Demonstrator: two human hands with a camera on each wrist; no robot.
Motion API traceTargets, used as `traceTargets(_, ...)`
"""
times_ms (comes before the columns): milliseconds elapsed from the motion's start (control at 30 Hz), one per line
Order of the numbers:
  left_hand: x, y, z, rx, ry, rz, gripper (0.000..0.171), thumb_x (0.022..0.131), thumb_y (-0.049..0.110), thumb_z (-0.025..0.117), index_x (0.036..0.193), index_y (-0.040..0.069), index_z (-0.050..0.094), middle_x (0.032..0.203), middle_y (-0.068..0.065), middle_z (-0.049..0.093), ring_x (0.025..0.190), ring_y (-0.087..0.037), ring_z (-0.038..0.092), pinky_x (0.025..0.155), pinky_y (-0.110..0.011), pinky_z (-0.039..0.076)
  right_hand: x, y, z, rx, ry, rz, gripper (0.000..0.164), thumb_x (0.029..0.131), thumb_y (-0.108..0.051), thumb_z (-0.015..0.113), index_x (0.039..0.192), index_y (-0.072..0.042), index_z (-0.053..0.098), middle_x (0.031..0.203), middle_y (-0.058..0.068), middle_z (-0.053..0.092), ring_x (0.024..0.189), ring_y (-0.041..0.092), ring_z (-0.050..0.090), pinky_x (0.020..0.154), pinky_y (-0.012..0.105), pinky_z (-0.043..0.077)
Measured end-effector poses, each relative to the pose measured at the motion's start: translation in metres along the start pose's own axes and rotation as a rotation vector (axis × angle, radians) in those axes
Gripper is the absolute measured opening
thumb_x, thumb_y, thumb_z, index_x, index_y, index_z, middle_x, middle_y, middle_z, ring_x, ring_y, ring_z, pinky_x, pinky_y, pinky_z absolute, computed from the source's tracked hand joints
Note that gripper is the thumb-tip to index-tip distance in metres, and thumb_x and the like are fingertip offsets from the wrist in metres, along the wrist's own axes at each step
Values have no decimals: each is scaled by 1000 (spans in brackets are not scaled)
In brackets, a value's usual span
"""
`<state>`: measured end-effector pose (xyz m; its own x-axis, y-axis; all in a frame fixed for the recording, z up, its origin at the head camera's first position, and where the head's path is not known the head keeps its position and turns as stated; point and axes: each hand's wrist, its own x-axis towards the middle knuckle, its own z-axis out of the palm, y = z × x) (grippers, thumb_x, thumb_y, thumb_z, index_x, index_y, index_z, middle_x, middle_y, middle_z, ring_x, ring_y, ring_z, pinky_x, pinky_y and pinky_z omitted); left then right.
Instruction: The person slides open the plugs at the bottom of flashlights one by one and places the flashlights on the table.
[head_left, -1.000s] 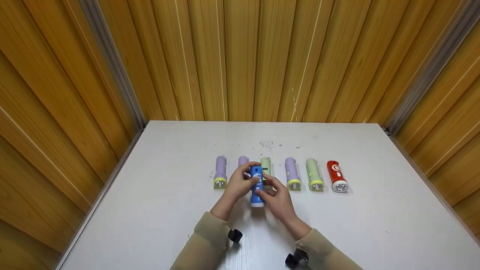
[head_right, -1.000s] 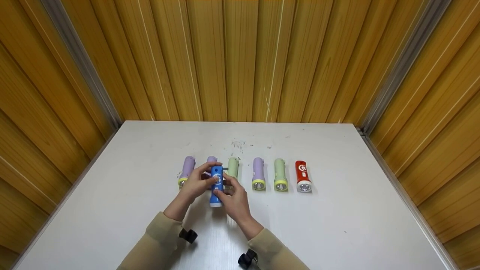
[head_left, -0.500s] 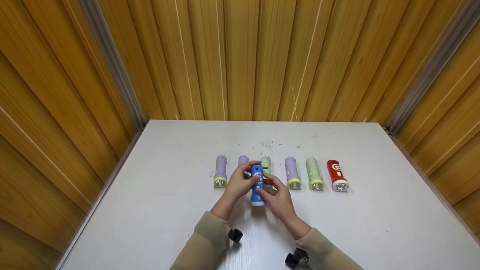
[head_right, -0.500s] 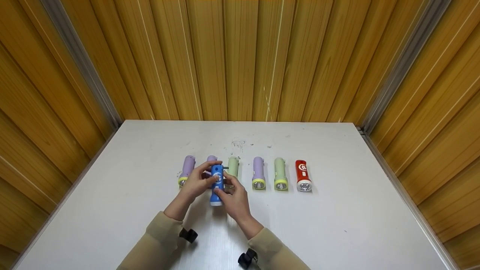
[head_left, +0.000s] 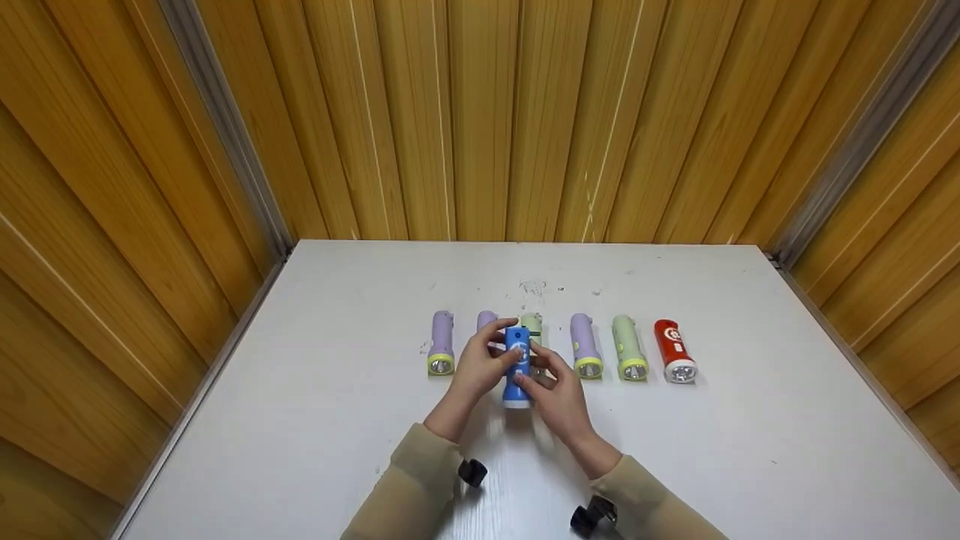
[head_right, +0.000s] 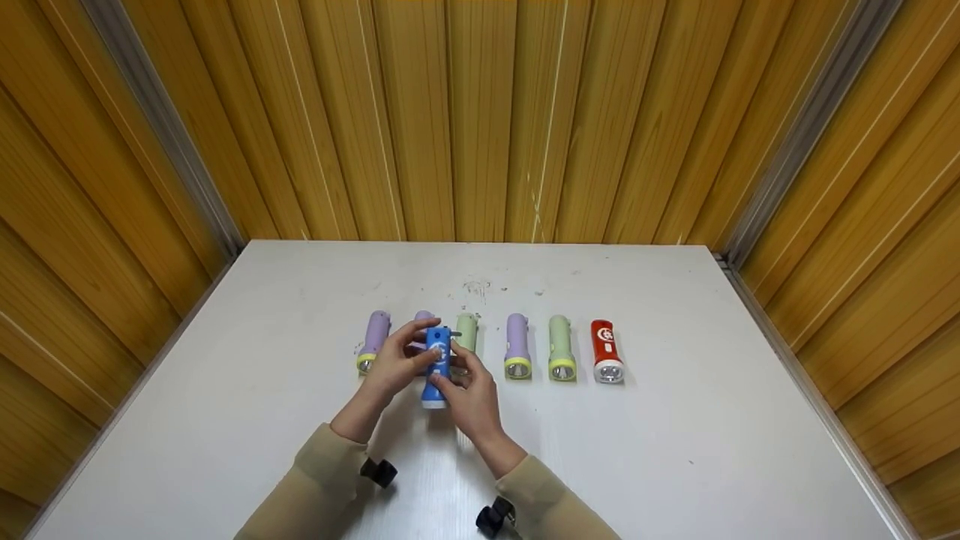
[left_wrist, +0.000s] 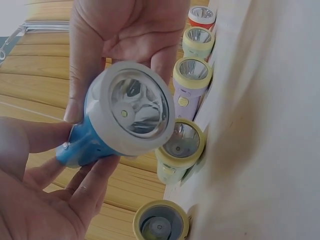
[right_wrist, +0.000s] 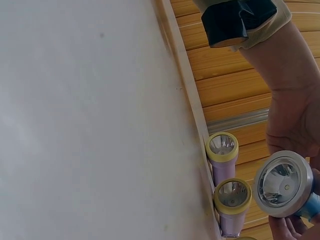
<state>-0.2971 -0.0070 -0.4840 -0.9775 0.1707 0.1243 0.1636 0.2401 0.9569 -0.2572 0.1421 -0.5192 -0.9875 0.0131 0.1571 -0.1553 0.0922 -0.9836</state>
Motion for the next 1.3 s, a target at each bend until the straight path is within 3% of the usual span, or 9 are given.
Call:
traceTargets(267, 1, -4, 5, -97, 22, -2, 52, 92, 10, 76, 139, 3, 55, 120, -24, 70, 99, -30, 74, 79, -39, 64, 2, 1, 0, -3, 50, -12, 55, 95, 0, 68, 147, 2, 50, 130, 27, 61, 115, 39, 69, 96, 30, 59)
traceTargets(600, -1, -3, 6, -76, -13, -13, 58, 90, 6, 76, 145, 10, 56, 126, -25, 69, 106, -34, 73, 88, -41, 63, 1, 1, -1, 29, 86, 11, 57, 95, 1, 69, 148, 0, 50, 132, 28, 61, 109, 34, 71, 93, 27, 60)
traceTargets(1300, 2, 0, 2, -125, 23, -57, 59, 88, 4, 78, 144, 8, 59, 123, -23, 70, 100, -28, 73, 81, -39, 65, 1, 0, 0, 49, 49, -23, 58, 95, -2, 70, 149, 3, 48, 136, 29, 60, 117, 38, 68, 94, 24, 58)
